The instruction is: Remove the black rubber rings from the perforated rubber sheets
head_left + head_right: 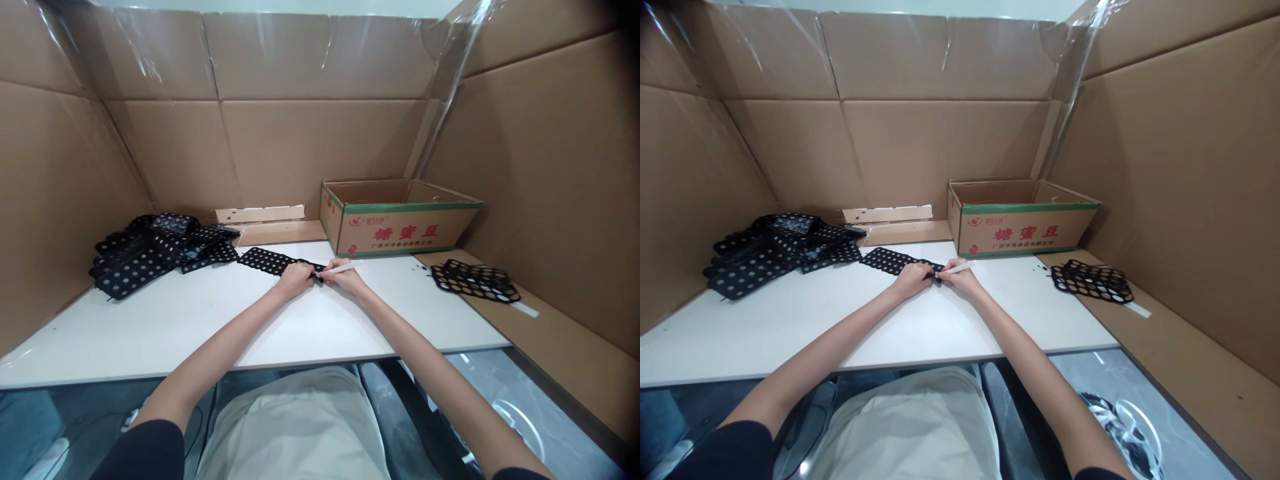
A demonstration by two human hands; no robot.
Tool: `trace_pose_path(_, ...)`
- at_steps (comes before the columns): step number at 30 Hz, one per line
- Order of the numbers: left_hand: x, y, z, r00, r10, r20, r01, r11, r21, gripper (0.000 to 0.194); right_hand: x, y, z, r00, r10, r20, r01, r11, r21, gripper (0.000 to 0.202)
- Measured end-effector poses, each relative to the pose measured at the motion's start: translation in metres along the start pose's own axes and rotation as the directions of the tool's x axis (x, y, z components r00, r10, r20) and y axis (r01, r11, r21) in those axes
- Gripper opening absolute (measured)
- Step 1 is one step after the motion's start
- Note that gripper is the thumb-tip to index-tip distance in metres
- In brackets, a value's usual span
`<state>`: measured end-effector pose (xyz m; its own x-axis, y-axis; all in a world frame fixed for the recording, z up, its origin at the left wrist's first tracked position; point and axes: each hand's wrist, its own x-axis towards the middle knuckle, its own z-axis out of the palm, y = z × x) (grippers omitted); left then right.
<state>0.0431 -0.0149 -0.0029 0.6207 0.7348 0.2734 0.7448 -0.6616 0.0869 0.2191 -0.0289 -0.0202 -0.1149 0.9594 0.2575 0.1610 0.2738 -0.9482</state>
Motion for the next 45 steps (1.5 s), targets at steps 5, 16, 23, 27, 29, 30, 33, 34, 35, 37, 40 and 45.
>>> trace_pose_path(5, 0.001, 0.000, 0.000, 1.000, -0.005, -0.014, 0.004, 1.000, -0.015, 0.021, 0.000, -0.002, -0.002, 0.999, -0.037, 0.033, 0.039, 0.998, -0.051, 0.028)
trace_pose_path(16, 0.002, -0.003, 0.000, 0.999, -0.046, -0.015, 0.045, 0.998, -0.041, 0.022, 0.002, -0.007, -0.006, 0.988, -0.144, 0.060, 0.154, 0.965, -0.214, 0.018)
trace_pose_path(23, 0.001, -0.003, -0.003, 0.999, -0.032, -0.023, 0.031, 0.997, -0.065, 0.018, 0.001, -0.008, -0.009, 0.997, -0.079, -0.024, 0.075, 0.987, -0.145, 0.012)
trace_pose_path(27, -0.001, -0.002, -0.004, 0.999, 0.039, -0.021, -0.040, 0.998, -0.046, 0.017, 0.000, -0.006, -0.020, 0.990, -0.049, -0.131, 0.039, 0.996, -0.081, 0.014)
trace_pose_path(29, -0.002, -0.001, -0.003, 0.995, 0.099, -0.018, -0.099, 0.995, -0.003, 0.016, 0.000, -0.004, -0.024, 0.991, -0.035, -0.131, 0.027, 0.998, -0.059, 0.016)
trace_pose_path(30, -0.002, -0.001, -0.002, 0.993, 0.121, -0.015, -0.120, 0.992, 0.025, 0.016, 0.000, -0.003, -0.025, 0.991, -0.029, -0.127, 0.023, 0.998, -0.051, 0.018)
trace_pose_path(33, -0.001, 0.002, 0.002, 0.987, 0.161, -0.010, -0.159, 0.982, 0.104, 0.017, 0.000, -0.001, -0.025, 0.994, 0.002, -0.105, -0.008, 0.998, -0.055, 0.020)
trace_pose_path(34, 0.000, 0.003, 0.004, 0.984, 0.179, -0.013, -0.176, 0.977, 0.121, 0.018, -0.001, 0.000, -0.025, 0.995, 0.015, -0.094, -0.021, 0.998, -0.063, 0.020)
trace_pose_path(35, 0.001, 0.005, 0.005, 0.980, 0.200, -0.013, -0.196, 0.972, 0.132, 0.018, -0.001, -0.001, -0.024, 0.996, 0.027, -0.083, -0.033, 0.997, -0.068, 0.020)
trace_pose_path(37, 0.003, 0.008, 0.008, 0.969, 0.245, -0.001, -0.243, 0.959, 0.144, 0.018, -0.002, -0.001, -0.021, 0.996, 0.050, -0.071, -0.054, 0.997, -0.061, 0.021)
trace_pose_path(40, 0.005, 0.012, 0.011, 0.960, 0.280, 0.017, -0.280, 0.948, 0.149, 0.017, -0.004, -0.003, -0.018, 0.994, 0.079, -0.077, -0.082, 0.996, -0.041, 0.022)
trace_pose_path(45, 0.004, 0.010, 0.012, 0.967, 0.252, -0.035, -0.247, 0.964, 0.097, 0.018, -0.003, -0.004, -0.015, 0.992, 0.095, -0.085, -0.097, 0.995, -0.022, 0.023)
